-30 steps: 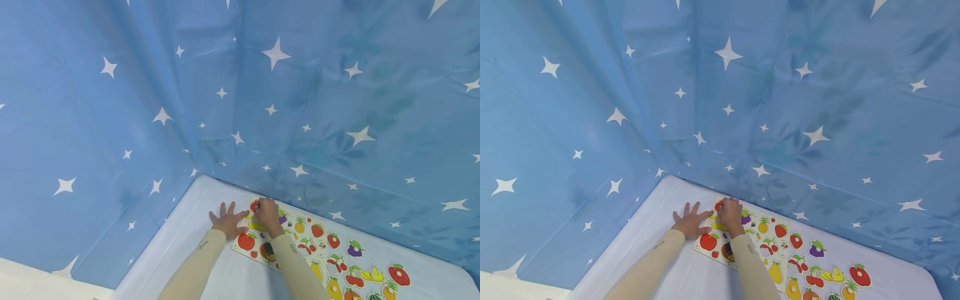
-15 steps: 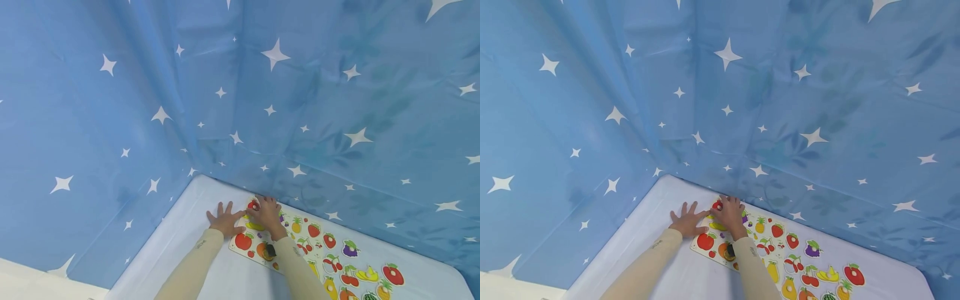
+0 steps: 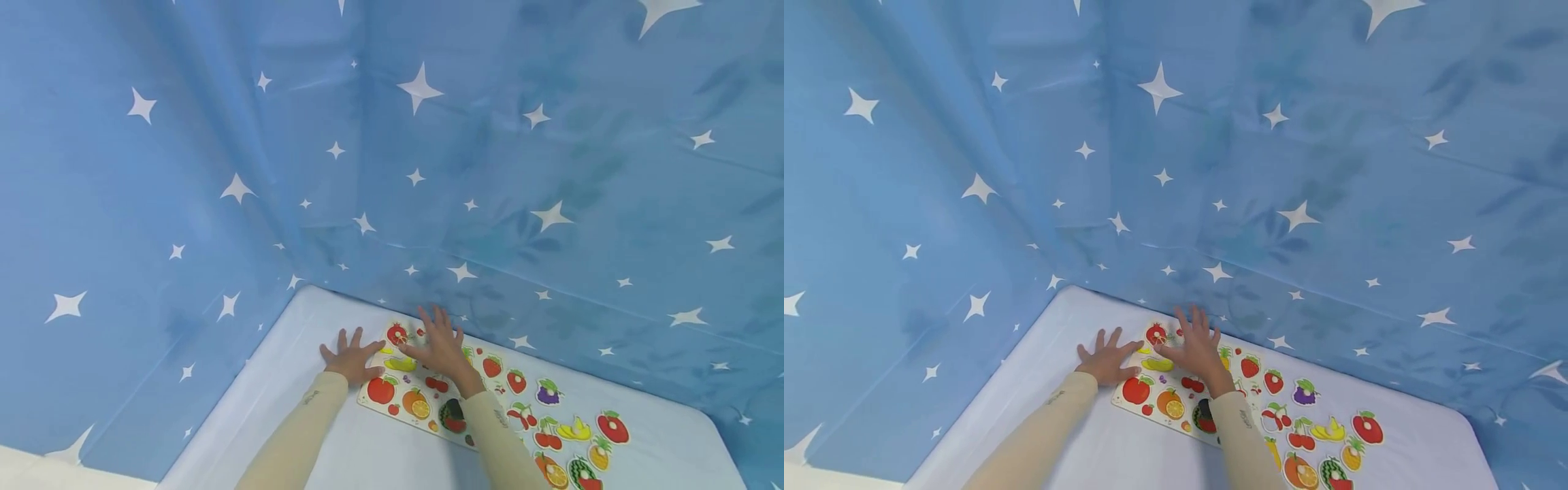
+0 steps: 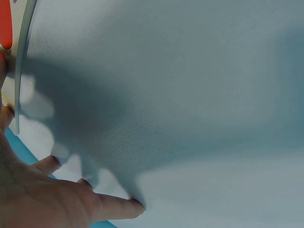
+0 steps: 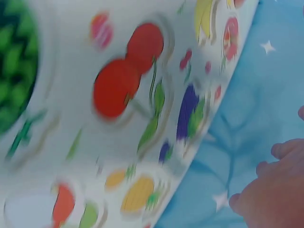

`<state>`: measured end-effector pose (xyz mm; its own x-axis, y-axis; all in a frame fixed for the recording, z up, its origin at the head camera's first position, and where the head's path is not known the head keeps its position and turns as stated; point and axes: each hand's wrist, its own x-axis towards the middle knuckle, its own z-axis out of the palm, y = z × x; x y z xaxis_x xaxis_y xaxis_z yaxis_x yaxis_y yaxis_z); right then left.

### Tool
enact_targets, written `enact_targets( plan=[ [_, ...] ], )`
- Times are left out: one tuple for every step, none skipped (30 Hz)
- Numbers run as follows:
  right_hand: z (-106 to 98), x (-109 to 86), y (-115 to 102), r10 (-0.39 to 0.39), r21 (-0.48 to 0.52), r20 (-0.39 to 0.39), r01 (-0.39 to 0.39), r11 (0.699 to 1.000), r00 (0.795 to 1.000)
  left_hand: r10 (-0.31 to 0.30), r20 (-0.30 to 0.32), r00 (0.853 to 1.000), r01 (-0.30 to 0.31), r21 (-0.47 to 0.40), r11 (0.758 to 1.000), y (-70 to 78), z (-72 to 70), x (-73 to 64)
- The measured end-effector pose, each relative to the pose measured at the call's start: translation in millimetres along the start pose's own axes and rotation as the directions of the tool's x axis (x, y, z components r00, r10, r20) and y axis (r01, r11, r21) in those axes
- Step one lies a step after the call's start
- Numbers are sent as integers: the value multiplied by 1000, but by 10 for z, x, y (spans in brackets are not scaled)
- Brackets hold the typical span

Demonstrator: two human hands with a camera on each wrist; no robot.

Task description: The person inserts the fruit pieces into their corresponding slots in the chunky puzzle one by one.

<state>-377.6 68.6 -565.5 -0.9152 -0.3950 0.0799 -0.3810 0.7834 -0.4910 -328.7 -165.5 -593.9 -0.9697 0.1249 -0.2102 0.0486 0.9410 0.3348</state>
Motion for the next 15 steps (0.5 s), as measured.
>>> enact_targets(
  plan=[
    [-45, -40, 30, 2, -2, 1, -2, 1000, 1000, 0, 1, 1000, 0, -3, 1000, 4, 10, 6],
    [-85, -81, 67, 5, -6, 1, -5, 1000, 1000, -3, 3, 1000, 3, -8, 1000, 6, 17, 12],
    [-126, -122, 104, 6, -9, 0, -6, 1000, 1000, -7, 6, 1000, 7, -12, 1000, 6, 25, 17],
    [-168, -163, 143, 10, -14, -1, -10, 1000, 1000, -10, 7, 1000, 10, -20, 1000, 7, 24, 17],
    [-217, -207, 179, 13, -11, -3, -13, 1000, 1000, -13, 7, 1000, 13, -30, 999, 8, 20, 16],
    [-266, -252, 221, 17, -12, -8, -18, 1000, 1000, -15, 10, 1000, 16, -37, 999, 5, 21, 21],
    [-314, -297, 274, 23, -17, -12, -23, 1000, 1000, -16, 12, 1000, 16, -45, 999, 2, 17, 22],
    [-366, -345, 325, 33, -19, -15, -33, 999, 999, -18, 17, 1000, 18, -51, 999, -1, 16, 24],
    [-421, -394, 378, 43, -17, -20, -43, 999, 999, -18, 19, 1000, 20, -56, 998, -4, 13, 26],
    [-477, -446, 435, 52, -19, -25, -53, 998, 998, -19, 20, 1000, 20, -62, 998, -4, 6, 27],
    [-532, -500, 495, 61, -18, -31, -62, 998, 998, -19, 20, 1000, 20, -65, 998, -1, 3, 26],
    [-581, -558, 564, 76, -26, -34, -77, 997, 997, -19, 22, 1000, 21, -64, 998, 3, -1, 22],
    [-633, -618, 632, 87, -34, -39, -88, 995, 995, -19, 26, 999, 21, -64, 998, 12, -3, 20],
    [-688, -683, 698, 103, -39, -45, -104, 994, 994, -19, 31, 999, 21, -64, 998, 26, -4, 19],
    [-742, -752, 772, 117, -52, -51, -120, 991, 992, -15, 33, 999, 17, -65, 998, 43, -4, 18]
  ],
)
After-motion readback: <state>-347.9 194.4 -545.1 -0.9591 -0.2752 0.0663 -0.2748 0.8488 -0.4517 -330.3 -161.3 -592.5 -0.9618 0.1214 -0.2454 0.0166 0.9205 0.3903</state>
